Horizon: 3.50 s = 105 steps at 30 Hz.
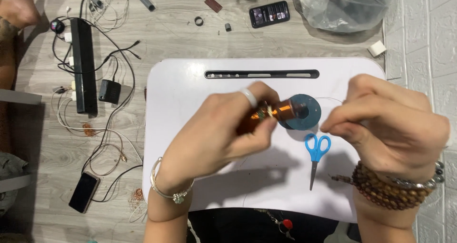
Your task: The person winds a copper wire onto a motor armature by hand, rotating the armature and pulling the wire from a spool, and then secures the wire ends.
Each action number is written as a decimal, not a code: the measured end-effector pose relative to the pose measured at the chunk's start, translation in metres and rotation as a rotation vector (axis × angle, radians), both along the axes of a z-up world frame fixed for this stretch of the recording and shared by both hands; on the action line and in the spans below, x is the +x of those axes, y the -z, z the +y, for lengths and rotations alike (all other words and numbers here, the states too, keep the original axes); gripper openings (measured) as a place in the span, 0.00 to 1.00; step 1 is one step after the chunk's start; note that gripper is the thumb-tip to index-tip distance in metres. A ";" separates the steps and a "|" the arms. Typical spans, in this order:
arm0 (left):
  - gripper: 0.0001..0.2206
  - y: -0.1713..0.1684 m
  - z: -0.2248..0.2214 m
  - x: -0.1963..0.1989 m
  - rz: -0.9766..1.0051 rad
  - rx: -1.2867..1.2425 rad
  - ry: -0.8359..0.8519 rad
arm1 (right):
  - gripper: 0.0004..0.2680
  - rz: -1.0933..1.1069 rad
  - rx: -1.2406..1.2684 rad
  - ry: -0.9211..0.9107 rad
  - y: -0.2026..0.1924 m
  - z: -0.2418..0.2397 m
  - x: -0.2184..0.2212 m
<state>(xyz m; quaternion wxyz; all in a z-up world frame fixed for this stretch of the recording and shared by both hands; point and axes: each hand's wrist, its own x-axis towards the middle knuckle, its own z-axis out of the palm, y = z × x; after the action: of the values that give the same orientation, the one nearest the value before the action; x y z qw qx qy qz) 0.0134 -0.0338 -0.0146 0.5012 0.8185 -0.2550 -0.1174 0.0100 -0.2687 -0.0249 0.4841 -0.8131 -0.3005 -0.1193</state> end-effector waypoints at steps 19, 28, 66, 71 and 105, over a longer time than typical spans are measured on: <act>0.08 -0.007 0.026 -0.008 0.057 -0.215 -0.158 | 0.05 0.197 0.109 -0.004 0.035 -0.002 0.051; 0.09 -0.003 0.046 -0.020 0.049 -0.404 -0.215 | 0.06 0.268 0.043 -0.043 0.042 -0.003 0.029; 0.12 0.118 0.149 -0.085 0.360 -0.306 -0.329 | 0.14 0.212 0.063 0.221 0.140 -0.045 0.007; 0.10 0.124 0.165 -0.114 0.465 -0.320 -0.333 | 0.19 0.099 -0.256 0.085 0.133 -0.026 0.011; 0.09 0.123 0.191 -0.128 0.457 -0.451 -0.474 | 0.07 0.468 -0.352 0.026 0.131 -0.082 0.068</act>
<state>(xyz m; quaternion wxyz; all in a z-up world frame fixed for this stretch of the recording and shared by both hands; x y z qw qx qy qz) -0.1148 0.1575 -0.1380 0.7253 0.6770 0.0398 -0.1187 0.0779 -0.3505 -0.1562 0.3901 -0.8938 -0.1864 0.1191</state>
